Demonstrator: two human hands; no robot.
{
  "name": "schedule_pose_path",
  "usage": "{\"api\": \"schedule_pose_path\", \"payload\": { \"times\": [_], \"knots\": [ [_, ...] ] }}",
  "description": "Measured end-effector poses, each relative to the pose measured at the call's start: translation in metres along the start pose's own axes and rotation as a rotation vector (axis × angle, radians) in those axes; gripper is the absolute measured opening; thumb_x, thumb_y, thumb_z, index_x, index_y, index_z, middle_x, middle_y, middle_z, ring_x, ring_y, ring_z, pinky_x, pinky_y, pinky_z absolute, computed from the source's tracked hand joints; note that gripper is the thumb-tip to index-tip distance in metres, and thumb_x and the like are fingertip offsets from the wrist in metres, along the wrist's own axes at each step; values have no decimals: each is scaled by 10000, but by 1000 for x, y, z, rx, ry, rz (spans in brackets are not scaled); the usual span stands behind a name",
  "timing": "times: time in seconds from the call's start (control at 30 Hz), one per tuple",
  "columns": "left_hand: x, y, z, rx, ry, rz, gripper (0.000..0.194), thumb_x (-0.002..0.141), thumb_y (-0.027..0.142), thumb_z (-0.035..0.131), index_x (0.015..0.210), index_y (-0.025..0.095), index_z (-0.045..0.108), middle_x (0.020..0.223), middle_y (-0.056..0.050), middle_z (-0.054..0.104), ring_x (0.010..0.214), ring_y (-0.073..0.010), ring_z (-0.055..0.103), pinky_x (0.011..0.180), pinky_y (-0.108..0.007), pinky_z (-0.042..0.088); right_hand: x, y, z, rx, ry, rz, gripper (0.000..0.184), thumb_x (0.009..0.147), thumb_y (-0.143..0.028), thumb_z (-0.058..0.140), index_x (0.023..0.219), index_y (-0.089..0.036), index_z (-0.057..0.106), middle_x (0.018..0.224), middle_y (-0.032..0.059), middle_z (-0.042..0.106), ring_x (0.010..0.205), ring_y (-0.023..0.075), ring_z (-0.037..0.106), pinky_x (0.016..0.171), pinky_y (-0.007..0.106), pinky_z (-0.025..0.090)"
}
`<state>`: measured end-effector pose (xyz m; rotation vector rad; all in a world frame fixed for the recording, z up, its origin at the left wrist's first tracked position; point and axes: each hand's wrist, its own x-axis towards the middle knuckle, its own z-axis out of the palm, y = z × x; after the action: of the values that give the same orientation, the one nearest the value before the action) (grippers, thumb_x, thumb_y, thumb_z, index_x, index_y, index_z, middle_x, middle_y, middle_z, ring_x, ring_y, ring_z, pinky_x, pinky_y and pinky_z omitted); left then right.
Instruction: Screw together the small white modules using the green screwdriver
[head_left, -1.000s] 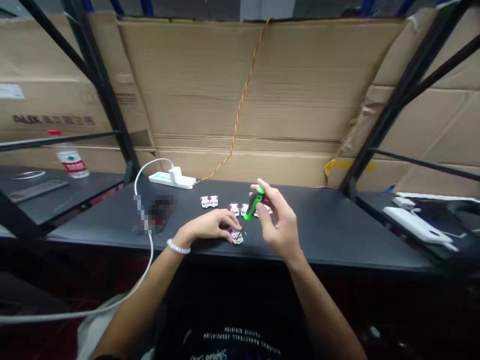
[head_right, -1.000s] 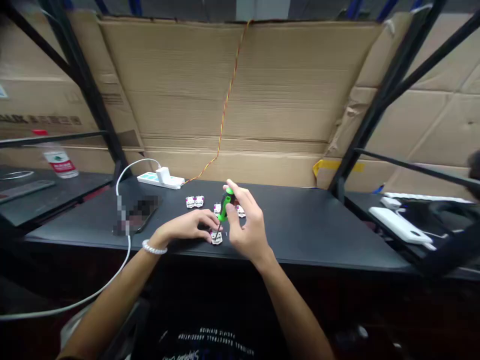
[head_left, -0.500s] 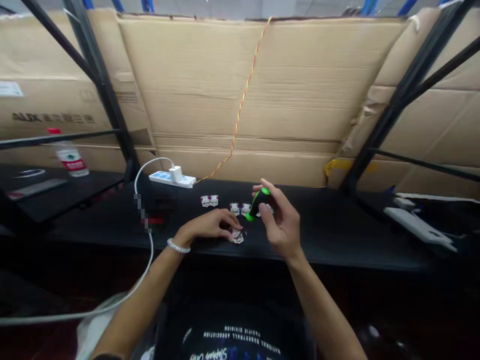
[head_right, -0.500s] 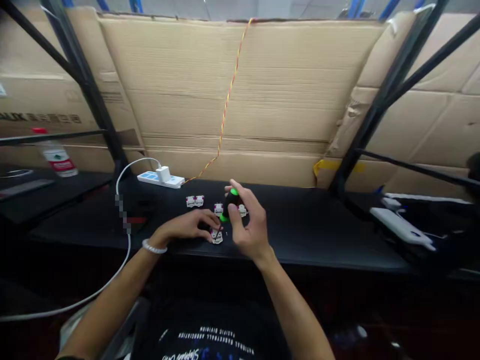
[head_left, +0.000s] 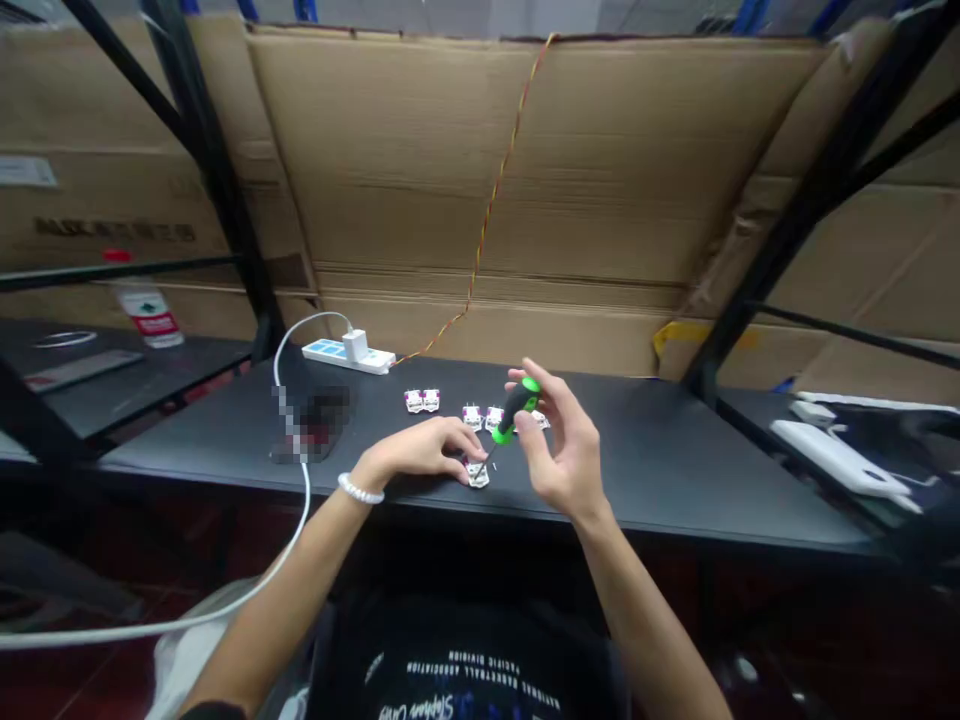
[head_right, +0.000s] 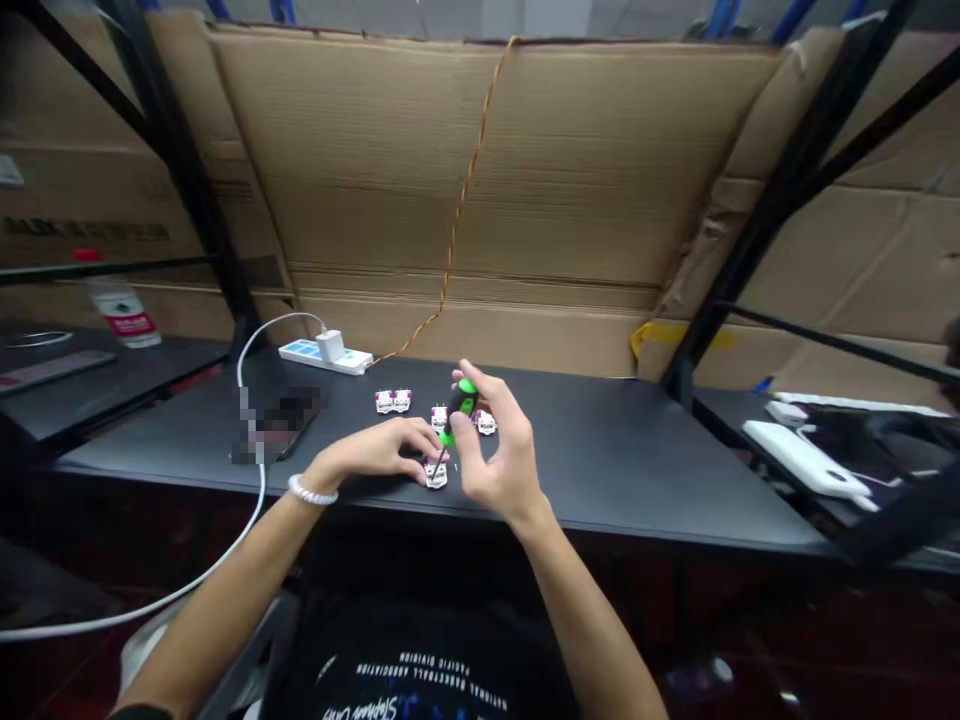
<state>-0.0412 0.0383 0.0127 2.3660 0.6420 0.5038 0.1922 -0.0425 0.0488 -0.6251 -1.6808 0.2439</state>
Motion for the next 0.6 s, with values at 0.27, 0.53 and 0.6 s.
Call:
{"api": "schedule_pose_path", "payload": {
  "times": [0.27,0.53,0.6],
  "knots": [
    [1,3,0,-5,-5,-3,260,833,305,934,1083,259,883,1199,-73,807,1161,-255,705,1060,-339,508,0,-2,2,-1,-27,37,545,1079,-259,529,1618,-316,485,1383,112,683,1091,238,737,935,420,648],
    [1,2,1,-14,7,-9,291,834,304,934,1117,271,877,1208,-68,806,1168,-251,710,1069,-344,508,3,-3,-2,-149,97,20,445,969,-316,749,1409,-308,686,1188,75,684,949,220,688,848,398,633],
    [1,3,1,-12,3,-5,288,828,287,938,1109,266,879,1202,-70,811,1160,-250,712,1058,-336,511,3,-3,-4,-90,49,34,477,1046,-273,613,1520,-325,604,1280,87,689,1043,229,709,927,418,629]
  ]
}}
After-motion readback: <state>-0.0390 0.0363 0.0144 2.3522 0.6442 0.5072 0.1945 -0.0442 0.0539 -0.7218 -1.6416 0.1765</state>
